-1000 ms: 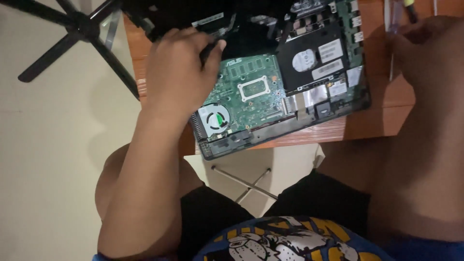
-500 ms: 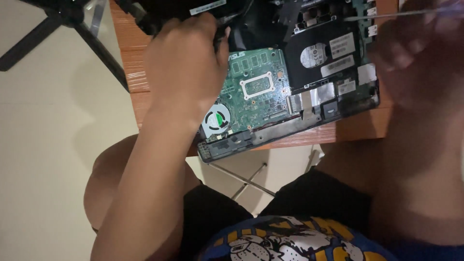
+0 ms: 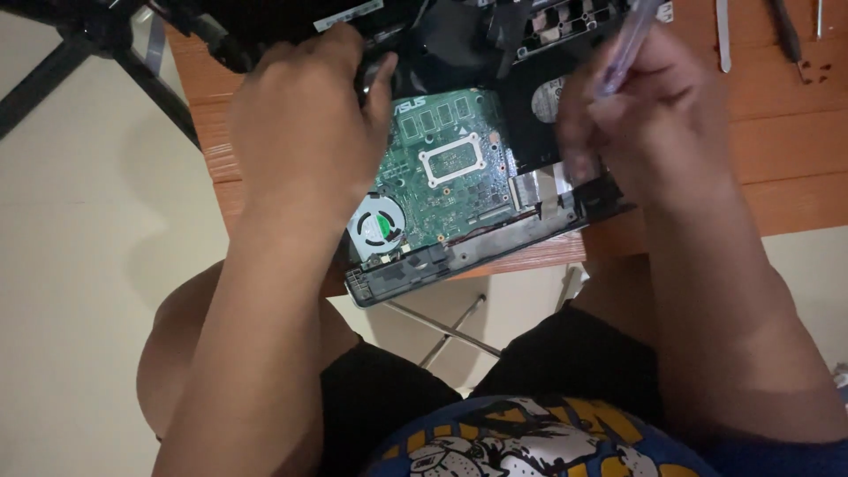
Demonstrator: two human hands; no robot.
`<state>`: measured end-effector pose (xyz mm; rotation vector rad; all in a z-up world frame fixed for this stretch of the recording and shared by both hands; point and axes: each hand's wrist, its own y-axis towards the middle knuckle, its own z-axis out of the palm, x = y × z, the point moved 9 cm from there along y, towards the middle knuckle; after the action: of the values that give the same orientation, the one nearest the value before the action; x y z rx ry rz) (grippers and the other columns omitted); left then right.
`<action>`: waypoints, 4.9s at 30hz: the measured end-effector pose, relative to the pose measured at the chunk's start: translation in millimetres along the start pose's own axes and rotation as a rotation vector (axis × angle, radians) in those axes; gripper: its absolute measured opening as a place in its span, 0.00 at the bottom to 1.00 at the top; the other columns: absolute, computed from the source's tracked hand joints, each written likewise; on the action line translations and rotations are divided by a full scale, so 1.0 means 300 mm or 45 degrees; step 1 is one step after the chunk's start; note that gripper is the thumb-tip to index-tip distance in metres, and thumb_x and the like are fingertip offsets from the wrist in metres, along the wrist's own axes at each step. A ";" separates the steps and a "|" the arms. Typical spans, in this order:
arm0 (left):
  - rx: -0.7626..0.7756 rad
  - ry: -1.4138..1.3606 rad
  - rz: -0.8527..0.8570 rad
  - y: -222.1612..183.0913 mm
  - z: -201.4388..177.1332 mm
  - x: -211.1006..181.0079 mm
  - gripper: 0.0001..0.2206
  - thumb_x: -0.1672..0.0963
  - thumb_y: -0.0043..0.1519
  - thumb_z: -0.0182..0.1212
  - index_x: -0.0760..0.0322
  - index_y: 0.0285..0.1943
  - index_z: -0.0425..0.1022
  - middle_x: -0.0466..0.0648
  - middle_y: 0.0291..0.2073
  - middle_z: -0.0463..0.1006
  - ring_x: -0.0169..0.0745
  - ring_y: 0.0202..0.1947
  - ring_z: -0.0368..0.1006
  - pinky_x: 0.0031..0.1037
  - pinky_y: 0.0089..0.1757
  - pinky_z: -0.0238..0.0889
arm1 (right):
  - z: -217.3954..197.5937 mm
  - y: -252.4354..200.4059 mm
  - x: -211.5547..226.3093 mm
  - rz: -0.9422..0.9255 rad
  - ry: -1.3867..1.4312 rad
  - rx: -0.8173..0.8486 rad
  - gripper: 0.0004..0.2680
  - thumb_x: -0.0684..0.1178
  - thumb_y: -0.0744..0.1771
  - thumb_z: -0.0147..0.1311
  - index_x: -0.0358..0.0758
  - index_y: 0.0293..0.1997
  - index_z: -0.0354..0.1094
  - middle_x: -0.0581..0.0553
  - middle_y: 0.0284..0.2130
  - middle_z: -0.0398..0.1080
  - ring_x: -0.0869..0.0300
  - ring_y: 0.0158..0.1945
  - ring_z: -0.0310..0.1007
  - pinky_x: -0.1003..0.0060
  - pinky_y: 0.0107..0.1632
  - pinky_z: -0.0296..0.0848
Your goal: Managing and routing internal cables and components during a laptop repair.
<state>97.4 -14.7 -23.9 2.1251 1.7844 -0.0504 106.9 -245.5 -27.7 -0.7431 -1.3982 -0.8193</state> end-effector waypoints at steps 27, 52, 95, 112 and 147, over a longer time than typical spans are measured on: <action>0.008 -0.057 -0.022 0.015 0.001 0.005 0.07 0.52 0.68 0.66 0.58 0.44 0.80 0.51 0.27 0.81 0.59 0.29 0.77 0.44 0.21 0.64 | 0.179 0.013 0.024 -0.055 -0.309 0.225 0.03 0.34 0.71 0.45 0.29 0.47 0.63 0.33 0.41 0.73 0.47 0.47 0.82 0.55 0.53 0.88; -0.074 -0.217 -0.053 0.007 -0.024 0.010 0.07 0.54 0.66 0.64 0.58 0.41 0.83 0.53 0.26 0.82 0.61 0.27 0.78 0.38 0.20 0.63 | 0.204 0.006 0.069 -0.069 -0.694 0.196 0.03 0.37 0.72 0.47 0.29 0.49 0.65 0.35 0.43 0.77 0.53 0.43 0.82 0.64 0.42 0.78; 0.093 -0.161 0.031 0.018 -0.014 0.014 0.13 0.53 0.71 0.69 0.59 0.34 0.79 0.50 0.22 0.78 0.59 0.25 0.76 0.43 0.20 0.58 | 0.041 -0.002 0.072 0.004 -0.531 0.320 0.05 0.36 0.72 0.43 0.28 0.40 0.63 0.34 0.32 0.75 0.53 0.35 0.82 0.67 0.38 0.83; -0.004 -0.386 -0.017 0.005 -0.006 0.043 0.10 0.52 0.68 0.59 0.58 0.49 0.82 0.52 0.34 0.84 0.62 0.32 0.77 0.43 0.26 0.64 | 0.321 -0.026 0.030 -0.054 -0.272 0.174 0.03 0.34 0.71 0.48 0.32 0.48 0.65 0.34 0.43 0.75 0.49 0.51 0.81 0.60 0.56 0.83; 0.326 -0.107 -0.185 0.020 -0.016 0.024 0.13 0.50 0.73 0.56 0.56 0.49 0.83 0.51 0.31 0.82 0.60 0.33 0.78 0.46 0.24 0.63 | 0.472 -0.129 0.085 -0.655 -0.886 0.329 0.10 0.37 0.67 0.60 0.41 0.40 0.57 0.43 0.34 0.71 0.55 0.38 0.73 0.63 0.36 0.77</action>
<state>103.5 -7.3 -19.7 2.1200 1.9683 -0.4204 -1.5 -148.0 3.1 -0.4797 -2.3365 -0.7726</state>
